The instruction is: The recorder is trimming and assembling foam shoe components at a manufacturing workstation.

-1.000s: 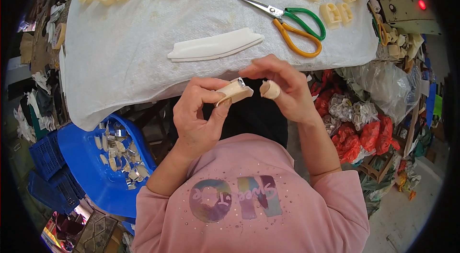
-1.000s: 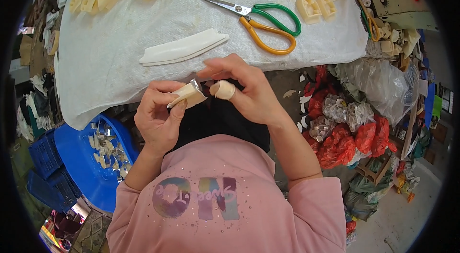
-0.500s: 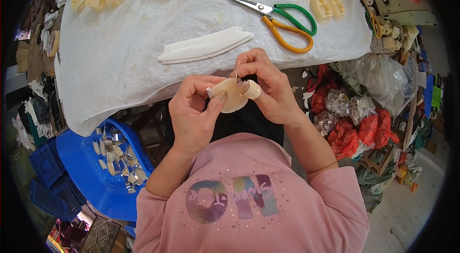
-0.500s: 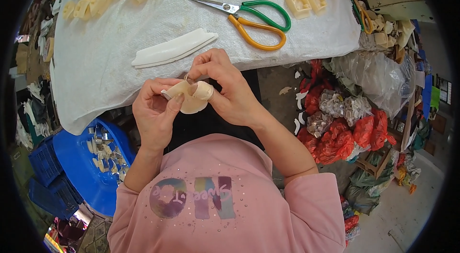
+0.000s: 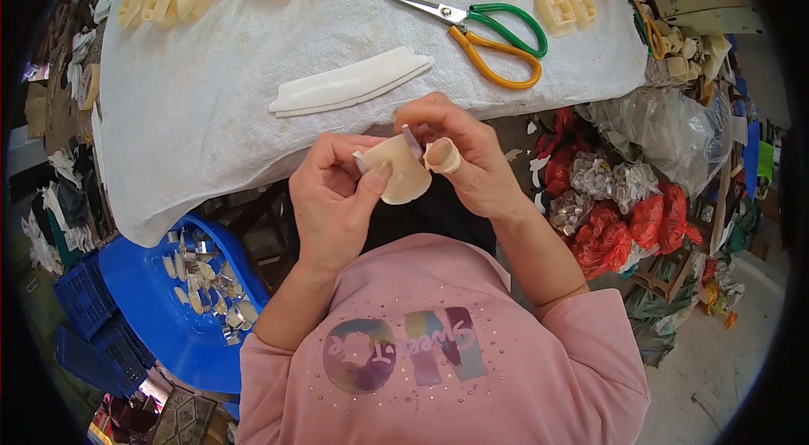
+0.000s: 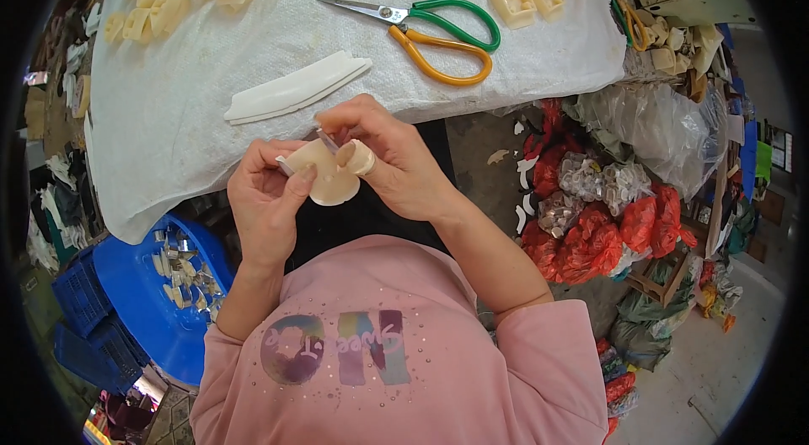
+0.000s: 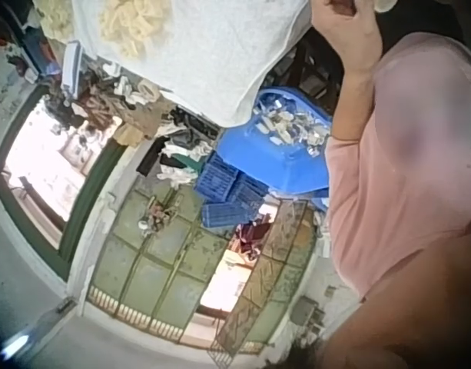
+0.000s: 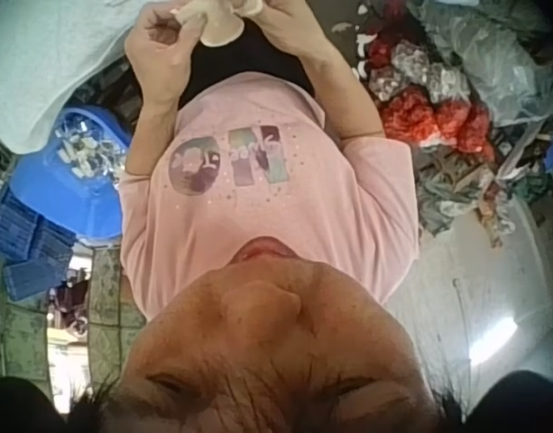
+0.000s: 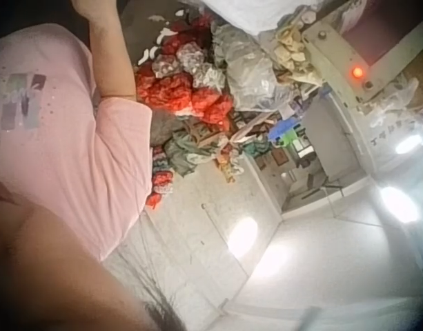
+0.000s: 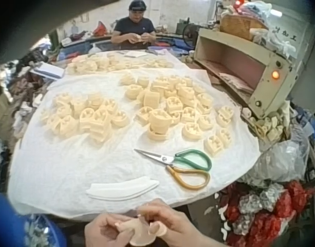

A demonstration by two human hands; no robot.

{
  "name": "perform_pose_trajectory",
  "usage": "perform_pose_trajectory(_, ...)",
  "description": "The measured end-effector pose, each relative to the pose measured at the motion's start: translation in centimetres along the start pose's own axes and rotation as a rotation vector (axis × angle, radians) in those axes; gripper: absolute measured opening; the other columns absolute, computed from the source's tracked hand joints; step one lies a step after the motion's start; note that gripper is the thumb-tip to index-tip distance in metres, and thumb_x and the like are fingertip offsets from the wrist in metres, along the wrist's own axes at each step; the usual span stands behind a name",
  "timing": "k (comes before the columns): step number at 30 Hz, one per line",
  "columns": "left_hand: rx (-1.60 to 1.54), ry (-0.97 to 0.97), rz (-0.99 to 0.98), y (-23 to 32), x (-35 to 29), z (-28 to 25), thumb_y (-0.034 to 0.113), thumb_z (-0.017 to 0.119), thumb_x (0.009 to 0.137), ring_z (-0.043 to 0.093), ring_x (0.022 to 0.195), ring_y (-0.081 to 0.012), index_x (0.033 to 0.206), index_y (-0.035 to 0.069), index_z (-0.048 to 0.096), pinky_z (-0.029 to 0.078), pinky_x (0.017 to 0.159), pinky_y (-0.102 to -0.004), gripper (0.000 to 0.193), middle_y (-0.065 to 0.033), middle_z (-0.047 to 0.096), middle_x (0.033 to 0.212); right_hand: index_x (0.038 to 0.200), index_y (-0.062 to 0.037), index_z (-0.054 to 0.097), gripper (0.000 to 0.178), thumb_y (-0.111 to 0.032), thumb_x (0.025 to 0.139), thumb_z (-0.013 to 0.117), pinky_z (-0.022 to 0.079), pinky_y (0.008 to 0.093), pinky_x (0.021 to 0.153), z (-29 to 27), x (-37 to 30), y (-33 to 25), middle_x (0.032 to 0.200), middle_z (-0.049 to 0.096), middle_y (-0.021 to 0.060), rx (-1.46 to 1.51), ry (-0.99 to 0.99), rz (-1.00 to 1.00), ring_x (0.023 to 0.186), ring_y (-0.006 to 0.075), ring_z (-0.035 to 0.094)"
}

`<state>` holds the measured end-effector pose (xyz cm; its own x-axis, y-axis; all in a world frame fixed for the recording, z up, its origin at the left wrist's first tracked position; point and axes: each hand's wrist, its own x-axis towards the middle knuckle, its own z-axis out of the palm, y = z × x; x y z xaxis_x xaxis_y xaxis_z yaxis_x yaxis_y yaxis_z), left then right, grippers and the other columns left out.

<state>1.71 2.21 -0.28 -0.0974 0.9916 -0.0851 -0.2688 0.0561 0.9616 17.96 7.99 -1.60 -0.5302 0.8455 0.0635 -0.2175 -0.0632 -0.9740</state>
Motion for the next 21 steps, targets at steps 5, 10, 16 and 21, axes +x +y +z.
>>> perform_pose_trajectory(5, 0.006, 0.032, -0.056, -0.1, -0.1, -0.1, 0.004, 0.067, 0.083, 0.055, 0.083, -0.0083, 0.086, 0.002, 0.051, 0.045, 0.075, -0.024, 0.016, -0.0115, 0.063, 0.097, 0.1, -0.0036, 0.058, 0.018, -0.01, 0.084, 0.063, 0.043, 0.0322, 0.08, -0.5, -0.1, -0.7, 0.095, 0.051, 0.007, -0.233, 0.111, -0.059, 0.094, 0.0204, 0.051)
perform_pose_trajectory(10, 0.029, -0.027, 0.014, -0.5, -0.2, 0.3, 0.0, 0.064, 0.084, 0.054, 0.079, -0.0065, 0.09, -0.002, 0.054, 0.047, 0.073, -0.0221, 0.012, -0.0115, 0.063, 0.098, 0.083, -0.0046, 0.055, 0.007, -0.009, 0.079, 0.059, 0.033, 0.0369, 0.076, 0.5, 0.1, -1.2, 0.084, 0.047, 0.0082, -0.786, 0.049, -0.2, 0.083, 0.0261, 0.045)
perform_pose_trajectory(16, 0.041, -0.068, 0.043, -0.9, -0.4, 0.2, 0.001, 0.067, 0.082, 0.054, 0.098, -0.015, 0.088, -0.001, 0.056, 0.045, 0.082, -0.0291, 0.013, -0.0149, 0.059, 0.108, 0.083, -0.0056, 0.055, 0.015, -0.019, 0.088, 0.053, 0.034, 0.0331, 0.07, 0.1, -0.2, -0.6, 0.08, 0.044, 0.0053, -0.429, 0.03, -0.087, 0.074, 0.0188, 0.046)
perform_pose_trajectory(21, 0.677, 0.003, 0.42, 1.3, 0.7, -1.1, 0.007, 0.076, 0.074, 0.04, 0.126, -0.0286, 0.079, 0.008, 0.062, 0.037, 0.092, -0.0409, 0.014, -0.0157, 0.046, 0.13, 0.133, -0.0048, 0.044, 0.045, -0.016, 0.091, 0.056, 0.044, 0.0267, 0.08, -0.3, 0.0, -0.9, 0.095, 0.052, 0.0027, 0.261, 0.241, -0.076, 0.086, 0.0124, 0.05)
